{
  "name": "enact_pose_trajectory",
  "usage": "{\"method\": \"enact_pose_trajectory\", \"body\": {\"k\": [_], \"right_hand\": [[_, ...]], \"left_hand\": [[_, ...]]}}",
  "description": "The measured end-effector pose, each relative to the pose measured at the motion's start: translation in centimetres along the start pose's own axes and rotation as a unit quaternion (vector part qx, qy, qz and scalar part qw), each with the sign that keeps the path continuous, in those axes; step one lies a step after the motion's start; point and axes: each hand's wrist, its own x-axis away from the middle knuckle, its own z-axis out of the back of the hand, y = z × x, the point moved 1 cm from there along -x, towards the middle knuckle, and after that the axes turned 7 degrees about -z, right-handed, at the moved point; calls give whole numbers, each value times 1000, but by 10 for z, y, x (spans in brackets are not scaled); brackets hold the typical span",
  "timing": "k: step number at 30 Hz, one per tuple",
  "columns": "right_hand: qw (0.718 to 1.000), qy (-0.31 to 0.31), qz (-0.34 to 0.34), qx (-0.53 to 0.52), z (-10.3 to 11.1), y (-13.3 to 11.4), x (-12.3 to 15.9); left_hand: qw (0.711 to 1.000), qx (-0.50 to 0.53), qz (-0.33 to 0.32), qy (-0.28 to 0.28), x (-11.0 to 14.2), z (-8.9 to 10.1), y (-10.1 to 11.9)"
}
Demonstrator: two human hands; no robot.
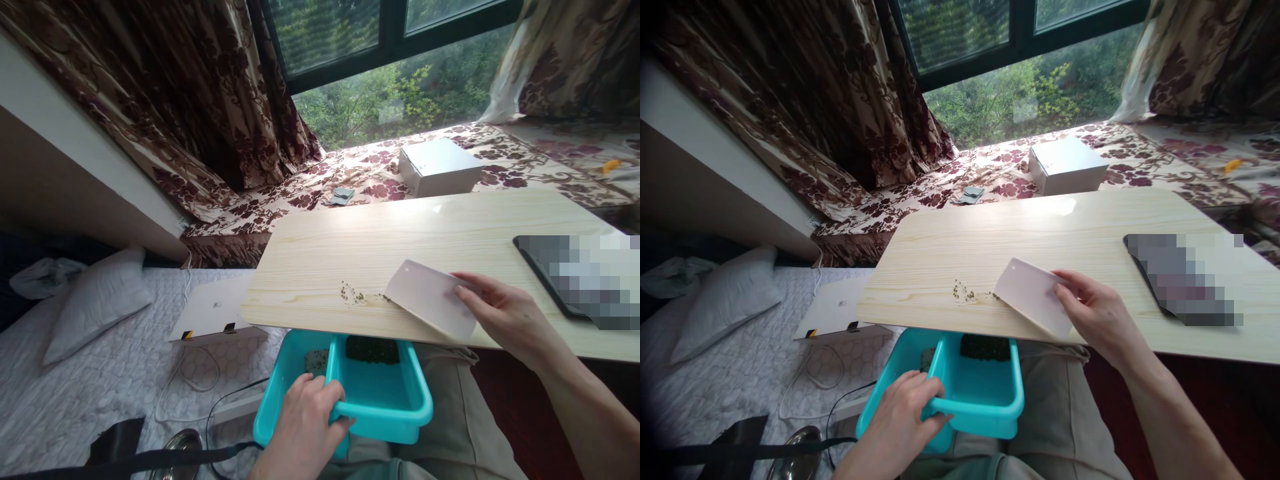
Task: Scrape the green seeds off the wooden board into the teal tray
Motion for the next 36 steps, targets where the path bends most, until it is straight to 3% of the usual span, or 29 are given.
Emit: {"method": "enact_pose_trajectory", "body": {"k": [12, 18, 22, 27, 32, 36], "right_hand": [[999, -20, -42, -28, 2, 1, 12], [998, -51, -18, -38, 0, 1, 19], [999, -23, -11, -32, -2, 5, 17], [998, -67, 13, -8, -10, 4, 16], [997, -65, 34, -12, -24, -6, 10], [989, -138, 47, -16, -28, -10, 11]], "left_hand": [[1000, -8, -8, 5, -1, 1, 0], [1000, 2, -13, 18, 0, -2, -2], [1000, 6, -12, 19, 2, -1, -2], [1000, 10, -1, 21, 3, 1, -6], [999, 8, 3, 34, 7, 2, -12], [1000, 9, 14, 24, 9, 5, -12]]}}
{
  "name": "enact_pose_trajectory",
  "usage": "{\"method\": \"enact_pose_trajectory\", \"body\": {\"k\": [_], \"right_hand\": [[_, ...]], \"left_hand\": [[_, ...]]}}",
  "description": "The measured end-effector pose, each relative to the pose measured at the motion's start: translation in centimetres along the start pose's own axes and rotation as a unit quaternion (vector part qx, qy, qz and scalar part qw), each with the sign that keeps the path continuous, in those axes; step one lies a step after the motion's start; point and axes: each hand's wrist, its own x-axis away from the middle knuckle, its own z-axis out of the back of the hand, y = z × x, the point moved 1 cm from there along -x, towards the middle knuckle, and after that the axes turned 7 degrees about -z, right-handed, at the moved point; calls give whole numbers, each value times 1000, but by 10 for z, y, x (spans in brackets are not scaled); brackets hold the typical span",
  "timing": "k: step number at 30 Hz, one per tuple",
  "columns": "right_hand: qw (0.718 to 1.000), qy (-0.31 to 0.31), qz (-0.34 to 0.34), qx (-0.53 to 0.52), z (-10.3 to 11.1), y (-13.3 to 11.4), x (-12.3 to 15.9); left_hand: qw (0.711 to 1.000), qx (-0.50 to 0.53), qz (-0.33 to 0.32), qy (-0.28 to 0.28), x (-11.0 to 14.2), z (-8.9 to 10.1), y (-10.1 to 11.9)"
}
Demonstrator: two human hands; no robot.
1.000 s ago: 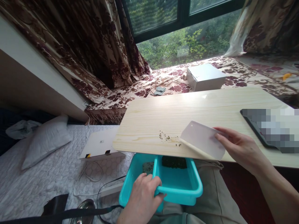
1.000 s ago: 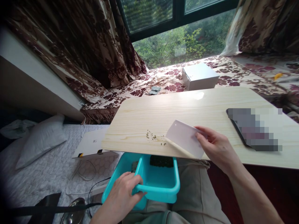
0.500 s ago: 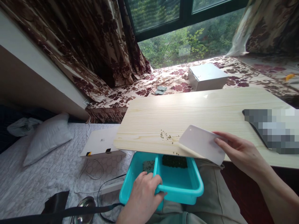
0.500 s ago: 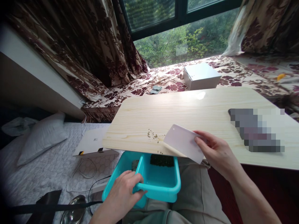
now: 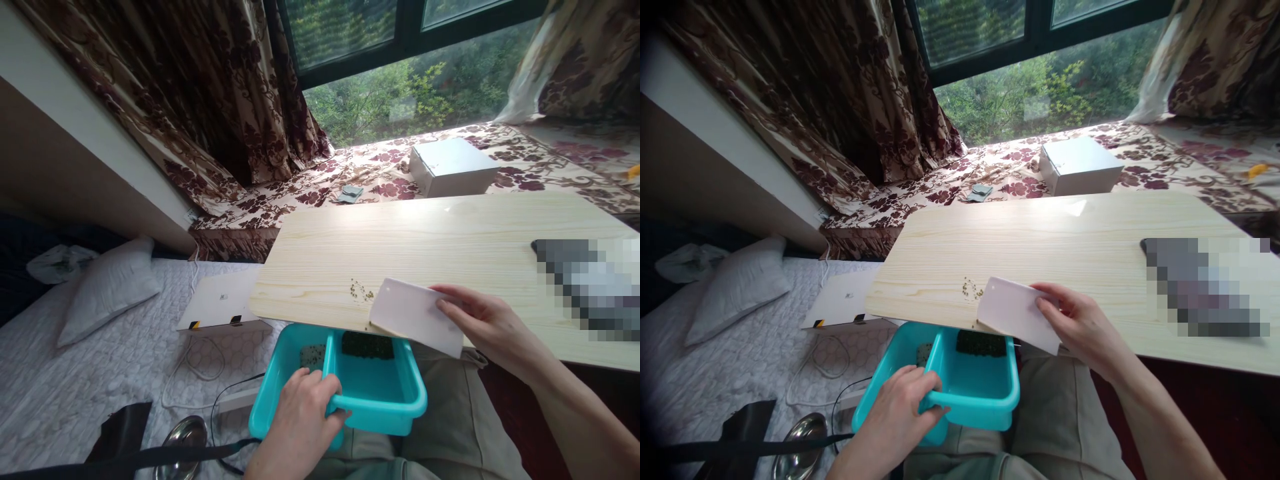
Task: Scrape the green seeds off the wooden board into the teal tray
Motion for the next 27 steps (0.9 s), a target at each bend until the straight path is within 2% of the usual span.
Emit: {"method": "enact_pose_trajectory", "body": {"k": [2, 6, 8, 13, 19, 27], "right_hand": [[1000, -12, -3, -13, 0, 0, 0], [995, 93, -13, -16, 2, -2, -12], [994, 111, -15, -10, 0, -4, -21], [997, 78, -10, -10, -7, -5, -36], [999, 37, -3, -13, -7, -6, -29], [999, 49, 4, -3, -4, -4, -27]], "left_hand": [[1000, 2, 5, -6, 0, 1, 0], [1000, 4, 6, -5, 1, 1, -1], [1000, 6, 5, -1, 1, 0, -3], [1000, 11, 4, 12, 3, -1, -8], [1000, 5, 9, 5, 4, 0, -9], [1000, -2, 9, -1, 1, 1, -6]]}}
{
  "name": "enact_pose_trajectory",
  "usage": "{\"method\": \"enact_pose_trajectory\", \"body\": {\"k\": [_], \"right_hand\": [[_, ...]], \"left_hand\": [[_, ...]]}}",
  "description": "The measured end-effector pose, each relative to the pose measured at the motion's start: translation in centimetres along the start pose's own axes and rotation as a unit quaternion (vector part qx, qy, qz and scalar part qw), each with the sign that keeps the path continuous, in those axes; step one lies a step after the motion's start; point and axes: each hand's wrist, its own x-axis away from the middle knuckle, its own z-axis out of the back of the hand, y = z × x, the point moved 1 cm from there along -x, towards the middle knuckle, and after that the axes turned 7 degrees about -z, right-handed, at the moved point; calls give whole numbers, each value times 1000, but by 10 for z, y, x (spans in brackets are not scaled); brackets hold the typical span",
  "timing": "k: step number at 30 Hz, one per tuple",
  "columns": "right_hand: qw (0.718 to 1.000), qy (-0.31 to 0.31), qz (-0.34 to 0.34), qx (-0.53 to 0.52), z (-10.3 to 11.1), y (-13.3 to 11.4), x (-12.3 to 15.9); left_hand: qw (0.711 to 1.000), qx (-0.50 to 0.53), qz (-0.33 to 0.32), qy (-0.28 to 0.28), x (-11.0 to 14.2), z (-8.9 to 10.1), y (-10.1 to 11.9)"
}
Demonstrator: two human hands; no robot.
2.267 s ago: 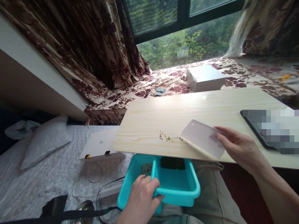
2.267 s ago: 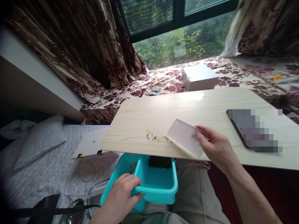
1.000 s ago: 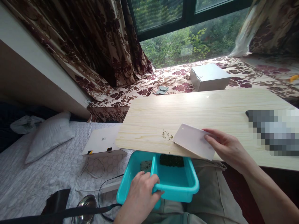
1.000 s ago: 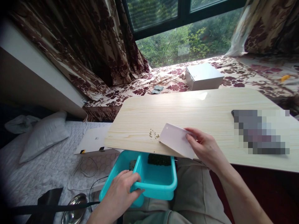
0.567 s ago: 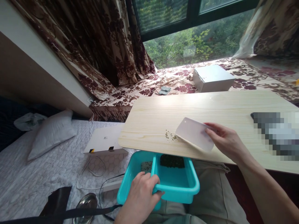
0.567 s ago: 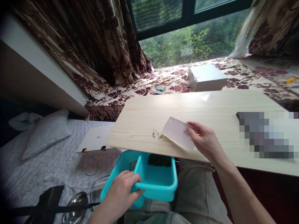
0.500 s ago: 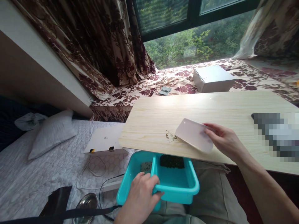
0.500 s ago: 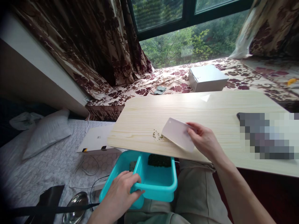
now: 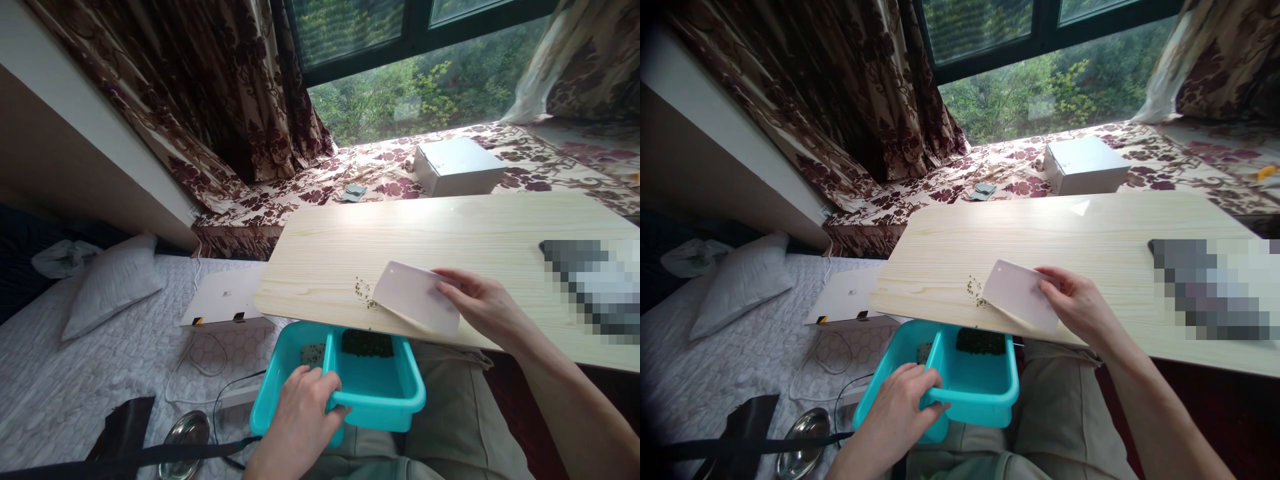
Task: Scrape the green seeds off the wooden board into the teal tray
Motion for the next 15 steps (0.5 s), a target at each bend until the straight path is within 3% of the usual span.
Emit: {"method": "enact_pose_trajectory", "body": {"k": [15], "right_hand": [[999, -31, 21, 11, -5, -7, 6]], "left_hand": [[1000, 6, -3, 1, -1, -1, 1]]}}
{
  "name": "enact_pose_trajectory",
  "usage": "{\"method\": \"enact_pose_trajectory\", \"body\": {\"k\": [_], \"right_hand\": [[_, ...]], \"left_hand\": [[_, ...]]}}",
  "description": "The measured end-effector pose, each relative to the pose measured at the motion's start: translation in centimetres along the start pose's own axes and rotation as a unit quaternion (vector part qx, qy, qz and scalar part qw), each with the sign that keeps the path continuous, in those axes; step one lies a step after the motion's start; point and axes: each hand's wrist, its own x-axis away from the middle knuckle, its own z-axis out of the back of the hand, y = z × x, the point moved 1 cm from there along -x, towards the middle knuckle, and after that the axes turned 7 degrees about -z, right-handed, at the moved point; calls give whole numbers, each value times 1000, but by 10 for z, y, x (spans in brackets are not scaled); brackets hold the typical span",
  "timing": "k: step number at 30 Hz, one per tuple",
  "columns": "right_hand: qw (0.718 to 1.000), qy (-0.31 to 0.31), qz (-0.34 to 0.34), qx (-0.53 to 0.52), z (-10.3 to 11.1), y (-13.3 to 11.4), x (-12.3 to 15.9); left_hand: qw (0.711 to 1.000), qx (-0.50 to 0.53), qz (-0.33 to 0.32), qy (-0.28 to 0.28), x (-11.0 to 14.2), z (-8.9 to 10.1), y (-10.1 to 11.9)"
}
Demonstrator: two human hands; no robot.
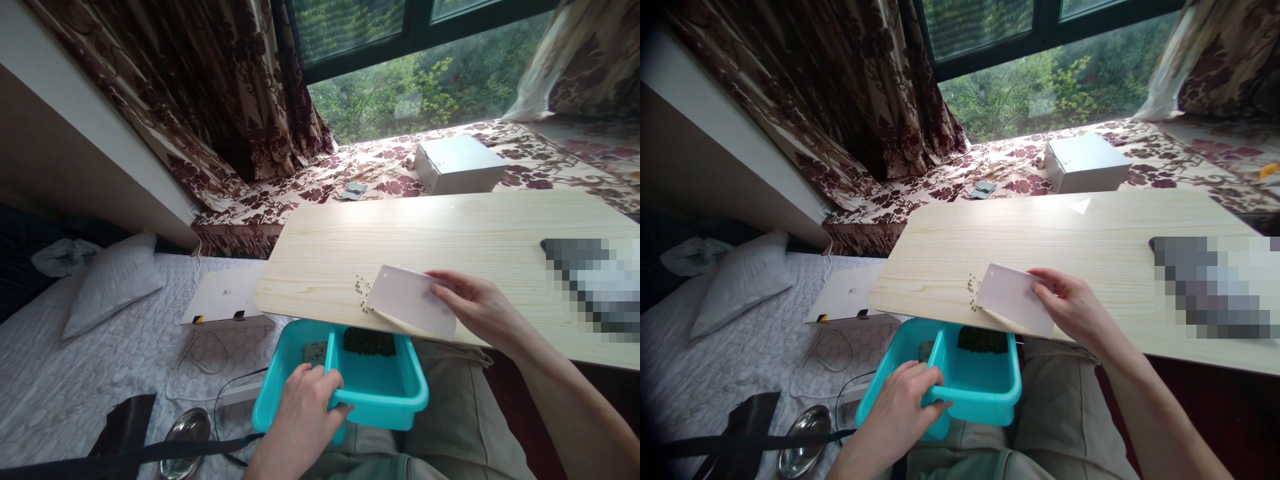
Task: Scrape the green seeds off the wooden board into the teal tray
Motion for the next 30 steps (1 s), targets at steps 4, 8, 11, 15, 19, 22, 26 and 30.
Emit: {"method": "enact_pose_trajectory", "body": {"k": [4, 8, 11, 15, 19, 22, 26, 30], "right_hand": [[1000, -2, 7, -3, -4, -8, 1], [1000, 4, -1, 13, -10, -14, -2], [1000, -3, 8, 24, -12, -14, -3], [1000, -15, 17, 17, -12, -14, -1], [1000, -2, 6, 23, -12, -17, 0], [999, -3, 14, 29, -14, -17, 3], [999, -11, 30, 4, -14, -13, 5], [1000, -7, 29, 1, -14, -10, 6]], "left_hand": [[1000, -1, -5, 5, 1, 1, 0], [1000, 0, -3, 6, 2, 1, -1], [1000, 3, -1, 4, 2, 1, -2], [1000, 4, -1, 8, 2, 0, -3], [1000, 7, 1, 11, 1, 0, -4], [1000, 8, 1, 10, 0, 1, -4], [1000, 9, 6, 0, 1, 3, -2], [1000, 6, 6, 0, 2, 3, -1]]}}
